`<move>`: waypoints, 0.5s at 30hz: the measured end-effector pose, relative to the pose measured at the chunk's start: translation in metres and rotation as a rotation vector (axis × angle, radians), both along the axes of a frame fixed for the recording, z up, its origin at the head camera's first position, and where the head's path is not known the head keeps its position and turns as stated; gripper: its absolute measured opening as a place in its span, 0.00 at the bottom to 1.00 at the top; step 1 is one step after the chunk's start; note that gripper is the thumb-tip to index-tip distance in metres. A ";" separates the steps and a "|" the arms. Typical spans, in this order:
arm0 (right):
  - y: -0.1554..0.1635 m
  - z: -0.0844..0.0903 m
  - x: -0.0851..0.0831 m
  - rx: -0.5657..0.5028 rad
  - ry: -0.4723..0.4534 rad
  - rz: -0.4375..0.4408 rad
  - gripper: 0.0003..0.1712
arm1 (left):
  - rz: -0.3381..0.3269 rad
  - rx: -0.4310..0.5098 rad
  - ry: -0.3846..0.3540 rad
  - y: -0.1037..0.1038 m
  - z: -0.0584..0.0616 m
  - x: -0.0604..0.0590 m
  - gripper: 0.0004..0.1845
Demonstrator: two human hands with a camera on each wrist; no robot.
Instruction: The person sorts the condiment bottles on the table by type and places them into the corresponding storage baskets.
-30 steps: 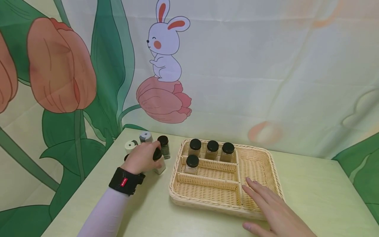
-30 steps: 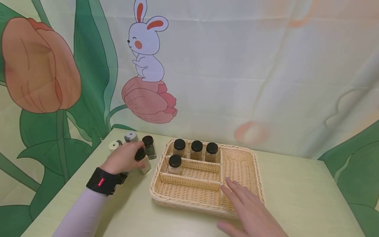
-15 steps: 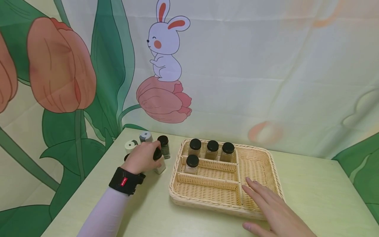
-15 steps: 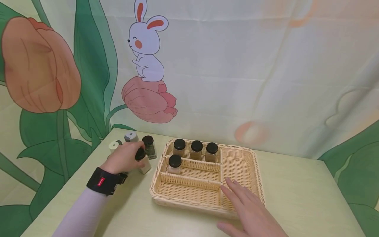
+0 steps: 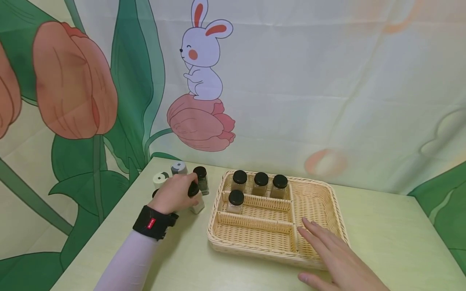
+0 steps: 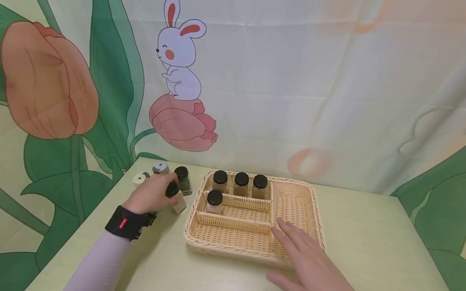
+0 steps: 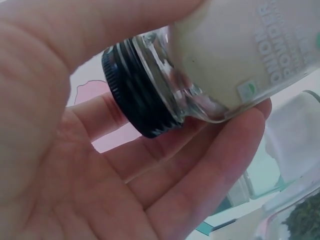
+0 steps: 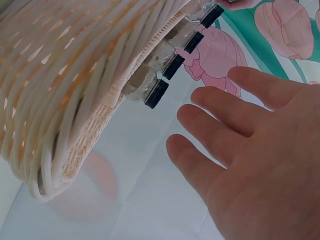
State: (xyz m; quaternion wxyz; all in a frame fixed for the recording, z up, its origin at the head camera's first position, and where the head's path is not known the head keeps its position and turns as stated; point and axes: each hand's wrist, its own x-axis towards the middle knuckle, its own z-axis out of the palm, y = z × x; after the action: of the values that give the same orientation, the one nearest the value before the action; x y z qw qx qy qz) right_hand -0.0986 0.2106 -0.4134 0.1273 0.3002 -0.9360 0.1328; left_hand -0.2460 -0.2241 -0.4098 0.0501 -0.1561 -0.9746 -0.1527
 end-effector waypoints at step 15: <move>0.000 0.001 0.001 -0.001 0.000 -0.003 0.57 | -0.039 0.049 0.097 0.003 0.017 0.012 0.22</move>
State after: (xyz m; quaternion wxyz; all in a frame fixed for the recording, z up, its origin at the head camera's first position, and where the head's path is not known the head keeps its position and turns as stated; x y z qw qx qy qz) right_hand -0.0979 0.2104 -0.4120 0.1274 0.2987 -0.9364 0.1331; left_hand -0.2338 -0.2207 -0.3932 0.0979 -0.1808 -0.9638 -0.1696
